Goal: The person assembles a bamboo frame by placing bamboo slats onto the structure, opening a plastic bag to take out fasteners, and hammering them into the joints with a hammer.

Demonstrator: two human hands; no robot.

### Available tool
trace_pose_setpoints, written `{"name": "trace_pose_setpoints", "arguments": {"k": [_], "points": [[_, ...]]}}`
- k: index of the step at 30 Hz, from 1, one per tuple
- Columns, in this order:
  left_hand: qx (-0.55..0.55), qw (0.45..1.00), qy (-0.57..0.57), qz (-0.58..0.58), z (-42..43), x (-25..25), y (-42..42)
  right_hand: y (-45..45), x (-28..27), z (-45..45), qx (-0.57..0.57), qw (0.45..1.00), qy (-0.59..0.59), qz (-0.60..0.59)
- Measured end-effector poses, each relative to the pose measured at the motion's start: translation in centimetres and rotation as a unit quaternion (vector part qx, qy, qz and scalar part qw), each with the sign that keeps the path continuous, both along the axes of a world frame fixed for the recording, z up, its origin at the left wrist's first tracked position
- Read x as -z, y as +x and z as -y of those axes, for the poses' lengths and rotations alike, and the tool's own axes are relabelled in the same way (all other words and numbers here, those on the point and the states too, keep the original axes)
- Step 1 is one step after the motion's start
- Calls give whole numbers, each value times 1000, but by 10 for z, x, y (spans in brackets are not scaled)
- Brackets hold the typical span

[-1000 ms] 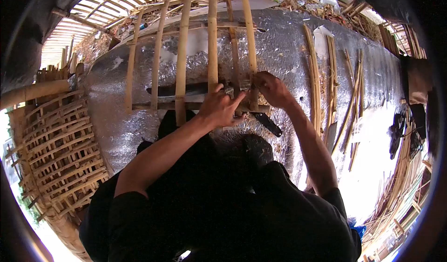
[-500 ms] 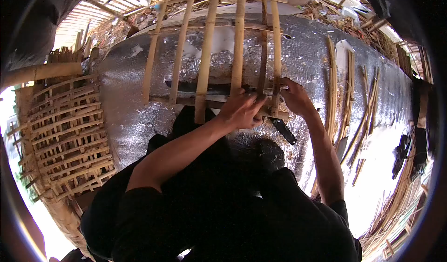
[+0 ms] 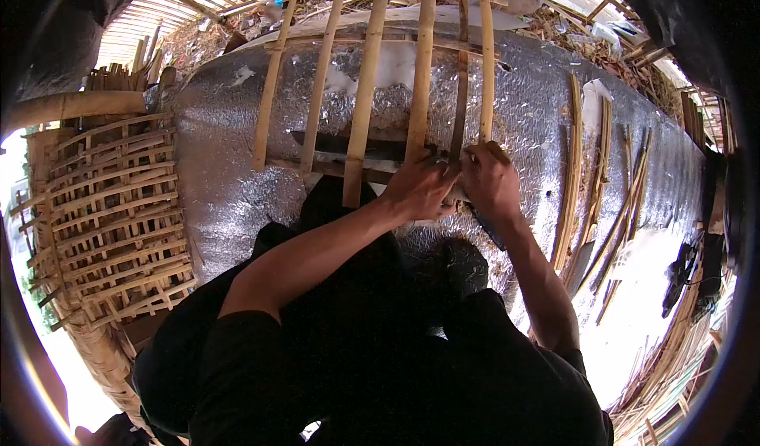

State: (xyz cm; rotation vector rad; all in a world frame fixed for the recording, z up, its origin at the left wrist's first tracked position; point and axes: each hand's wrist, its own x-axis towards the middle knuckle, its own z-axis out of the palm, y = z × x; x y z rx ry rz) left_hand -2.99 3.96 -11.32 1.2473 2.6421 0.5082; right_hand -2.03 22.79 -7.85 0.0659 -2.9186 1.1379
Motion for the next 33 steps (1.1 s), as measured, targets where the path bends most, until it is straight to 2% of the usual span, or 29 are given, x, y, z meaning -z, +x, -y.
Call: {"name": "trace_pose_setpoints", "arguments": {"k": [2,4,7,10,16,25,31,33], "points": [[-5,1000,6,3,0,2,0,-3,4,5,-3,1000,10,-18],[-1,1000,21,5,2,1,-1,-7,2,7,17,1000,11,19],[-8,997,77,11,3,-6,-2,-9,9,6,30,999,18,23],[-17,994,97,-41,2,-11,-2,-9,15,4,41,999,10,29],[-3,998,63,4,3,-12,-4,-9,10,5,50,998,2,45],[7,999,48,-8,3,-12,-5,-10,14,4,50,998,-6,37],[2,999,6,39,3,-9,-5,-8,22,2,48,998,-20,19],[3,1000,28,11,4,-5,-3,-6,23,1,50,998,-29,8]]}}
